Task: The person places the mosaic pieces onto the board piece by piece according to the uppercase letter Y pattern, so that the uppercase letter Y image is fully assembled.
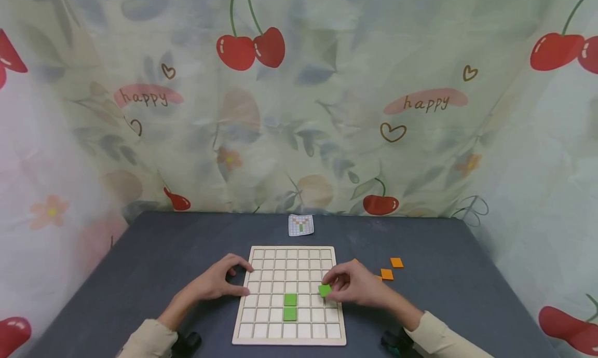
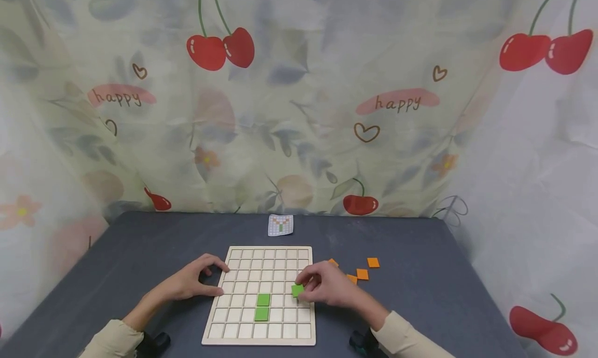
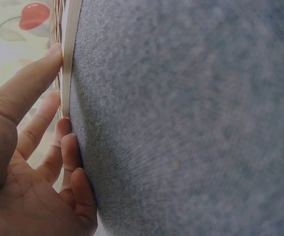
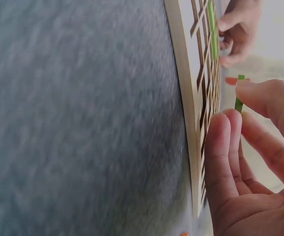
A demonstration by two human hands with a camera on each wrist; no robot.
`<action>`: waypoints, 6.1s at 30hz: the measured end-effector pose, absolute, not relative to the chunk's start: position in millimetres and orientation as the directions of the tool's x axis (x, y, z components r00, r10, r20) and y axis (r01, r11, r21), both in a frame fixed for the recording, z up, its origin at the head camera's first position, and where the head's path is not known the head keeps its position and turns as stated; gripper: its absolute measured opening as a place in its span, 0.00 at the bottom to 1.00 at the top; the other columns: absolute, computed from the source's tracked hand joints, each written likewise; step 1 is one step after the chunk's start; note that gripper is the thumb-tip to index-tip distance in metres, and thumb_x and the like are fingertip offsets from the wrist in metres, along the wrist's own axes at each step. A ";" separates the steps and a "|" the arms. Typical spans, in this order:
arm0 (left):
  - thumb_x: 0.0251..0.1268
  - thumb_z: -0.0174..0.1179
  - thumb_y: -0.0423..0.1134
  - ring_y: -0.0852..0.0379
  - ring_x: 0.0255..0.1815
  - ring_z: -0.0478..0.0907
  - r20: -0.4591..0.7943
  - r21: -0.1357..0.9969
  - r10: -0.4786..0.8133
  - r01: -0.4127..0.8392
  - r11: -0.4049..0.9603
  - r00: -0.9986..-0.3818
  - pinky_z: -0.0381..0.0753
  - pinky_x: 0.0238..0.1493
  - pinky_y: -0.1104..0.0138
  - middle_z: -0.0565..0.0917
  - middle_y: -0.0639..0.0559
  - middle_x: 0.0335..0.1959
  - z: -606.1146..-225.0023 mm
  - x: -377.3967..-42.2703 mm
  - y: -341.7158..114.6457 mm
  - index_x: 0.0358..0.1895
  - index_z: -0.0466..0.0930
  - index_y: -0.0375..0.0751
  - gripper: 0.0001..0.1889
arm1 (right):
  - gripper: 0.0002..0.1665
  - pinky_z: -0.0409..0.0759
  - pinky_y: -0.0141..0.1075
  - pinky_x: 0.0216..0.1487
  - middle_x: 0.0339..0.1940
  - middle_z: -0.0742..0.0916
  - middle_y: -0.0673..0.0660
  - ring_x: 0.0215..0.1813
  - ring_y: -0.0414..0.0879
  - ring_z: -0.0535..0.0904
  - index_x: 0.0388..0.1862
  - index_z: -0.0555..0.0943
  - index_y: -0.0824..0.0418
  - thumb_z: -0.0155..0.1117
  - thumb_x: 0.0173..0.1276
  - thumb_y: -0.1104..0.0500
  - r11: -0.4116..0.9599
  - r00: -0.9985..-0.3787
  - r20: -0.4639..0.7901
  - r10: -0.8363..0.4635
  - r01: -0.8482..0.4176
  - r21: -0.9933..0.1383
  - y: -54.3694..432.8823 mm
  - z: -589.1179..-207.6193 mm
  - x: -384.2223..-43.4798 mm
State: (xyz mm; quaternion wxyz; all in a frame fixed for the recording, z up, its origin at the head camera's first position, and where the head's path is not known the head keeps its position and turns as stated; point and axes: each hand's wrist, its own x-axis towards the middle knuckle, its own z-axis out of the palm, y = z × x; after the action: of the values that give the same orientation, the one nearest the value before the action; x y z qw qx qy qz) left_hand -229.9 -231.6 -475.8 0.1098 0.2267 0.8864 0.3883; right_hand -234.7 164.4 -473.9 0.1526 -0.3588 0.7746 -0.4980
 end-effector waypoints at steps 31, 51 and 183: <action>0.59 0.77 0.44 0.47 0.47 0.71 -0.031 0.722 0.487 0.317 0.614 -0.873 0.71 0.50 0.49 0.72 0.44 0.56 -476.4 -233.0 -232.8 0.54 0.82 0.47 0.22 | 0.13 0.81 0.35 0.41 0.38 0.89 0.52 0.36 0.44 0.85 0.45 0.89 0.61 0.78 0.62 0.63 0.321 -0.767 0.106 -0.633 -0.384 -0.866 112.2 -476.8 -236.8; 0.60 0.76 0.44 0.46 0.48 0.71 -0.023 0.724 0.504 0.333 0.604 -0.864 0.71 0.50 0.48 0.71 0.43 0.56 -475.8 -231.4 -231.7 0.55 0.81 0.45 0.22 | 0.10 0.81 0.35 0.40 0.36 0.89 0.50 0.34 0.41 0.84 0.42 0.89 0.60 0.79 0.61 0.62 0.358 -0.761 0.094 -0.642 -0.406 -0.841 93.5 -478.8 -242.1; 0.61 0.75 0.43 0.46 0.48 0.70 -0.035 0.743 0.518 0.324 0.586 -0.855 0.70 0.49 0.48 0.70 0.43 0.57 -473.8 -231.9 -232.3 0.55 0.80 0.44 0.22 | 0.25 0.80 0.45 0.48 0.50 0.85 0.58 0.47 0.54 0.81 0.53 0.84 0.66 0.80 0.61 0.56 0.460 -0.771 0.076 -0.633 -0.453 -0.764 237.1 -476.5 -294.5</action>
State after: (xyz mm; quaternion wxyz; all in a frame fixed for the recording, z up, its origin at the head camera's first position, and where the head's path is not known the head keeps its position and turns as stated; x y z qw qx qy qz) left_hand -231.9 -232.3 -473.8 0.1251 0.2389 0.8816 0.3874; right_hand -294.5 237.1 -476.5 0.1100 -0.3202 0.8473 -0.4092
